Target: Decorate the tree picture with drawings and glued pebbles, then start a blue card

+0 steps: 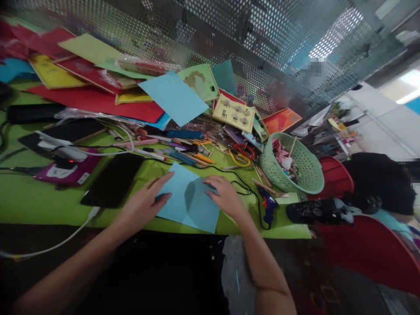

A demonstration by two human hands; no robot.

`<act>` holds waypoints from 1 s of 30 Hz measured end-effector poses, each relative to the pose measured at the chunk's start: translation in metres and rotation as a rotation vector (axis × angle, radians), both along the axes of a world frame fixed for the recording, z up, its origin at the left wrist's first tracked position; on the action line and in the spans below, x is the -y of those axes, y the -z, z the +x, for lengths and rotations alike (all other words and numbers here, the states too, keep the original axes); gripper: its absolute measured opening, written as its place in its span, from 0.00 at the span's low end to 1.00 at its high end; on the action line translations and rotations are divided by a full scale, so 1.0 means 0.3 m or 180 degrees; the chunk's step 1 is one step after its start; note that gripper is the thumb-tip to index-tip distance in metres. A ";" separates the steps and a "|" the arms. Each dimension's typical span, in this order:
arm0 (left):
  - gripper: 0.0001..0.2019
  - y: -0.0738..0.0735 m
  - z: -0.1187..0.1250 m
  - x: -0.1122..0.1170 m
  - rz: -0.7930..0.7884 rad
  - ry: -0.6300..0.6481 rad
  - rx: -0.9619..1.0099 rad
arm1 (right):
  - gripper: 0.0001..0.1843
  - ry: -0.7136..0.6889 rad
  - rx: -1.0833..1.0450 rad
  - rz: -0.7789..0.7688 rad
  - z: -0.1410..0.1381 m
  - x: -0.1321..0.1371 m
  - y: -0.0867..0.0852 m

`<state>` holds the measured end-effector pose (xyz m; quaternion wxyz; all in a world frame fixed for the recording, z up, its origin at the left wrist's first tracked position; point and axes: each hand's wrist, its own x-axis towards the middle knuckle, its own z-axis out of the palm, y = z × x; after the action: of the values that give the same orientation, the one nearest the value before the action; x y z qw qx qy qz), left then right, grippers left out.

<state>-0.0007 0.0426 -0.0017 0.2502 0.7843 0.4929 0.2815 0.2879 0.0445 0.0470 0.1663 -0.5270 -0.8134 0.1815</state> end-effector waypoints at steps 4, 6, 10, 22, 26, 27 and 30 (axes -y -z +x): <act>0.23 -0.037 -0.008 0.026 0.0692 -0.0239 -0.0680 | 0.13 0.0030 0.0058 0.0147 0.025 -0.027 0.007; 0.23 -0.045 -0.017 0.030 0.0873 -0.0216 -0.0836 | 0.13 0.0139 0.0090 0.0253 0.046 -0.046 -0.001; 0.23 -0.015 -0.024 0.029 0.0934 0.0378 -0.0930 | 0.14 0.0475 0.0233 0.0347 0.088 -0.095 -0.035; 0.22 0.031 0.008 0.040 0.0770 0.0828 -0.1003 | 0.20 0.1101 0.1497 0.0154 0.017 -0.456 -0.092; 0.22 0.031 0.006 0.039 0.0786 0.0838 -0.0987 | 0.20 0.1179 0.1712 0.0236 -0.046 -0.545 -0.068; 0.22 0.031 0.006 0.039 0.0789 0.0845 -0.0997 | 0.20 0.1201 0.1763 0.0265 -0.060 -0.559 -0.064; 0.22 0.029 0.007 0.039 0.0791 0.0842 -0.1044 | 0.21 0.1245 0.1895 0.0351 -0.089 -0.589 -0.057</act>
<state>0.0014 0.0309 -0.0106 0.1031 0.9020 0.3815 0.1737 0.2612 0.2211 0.0640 -0.0182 -0.6927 -0.7186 -0.0593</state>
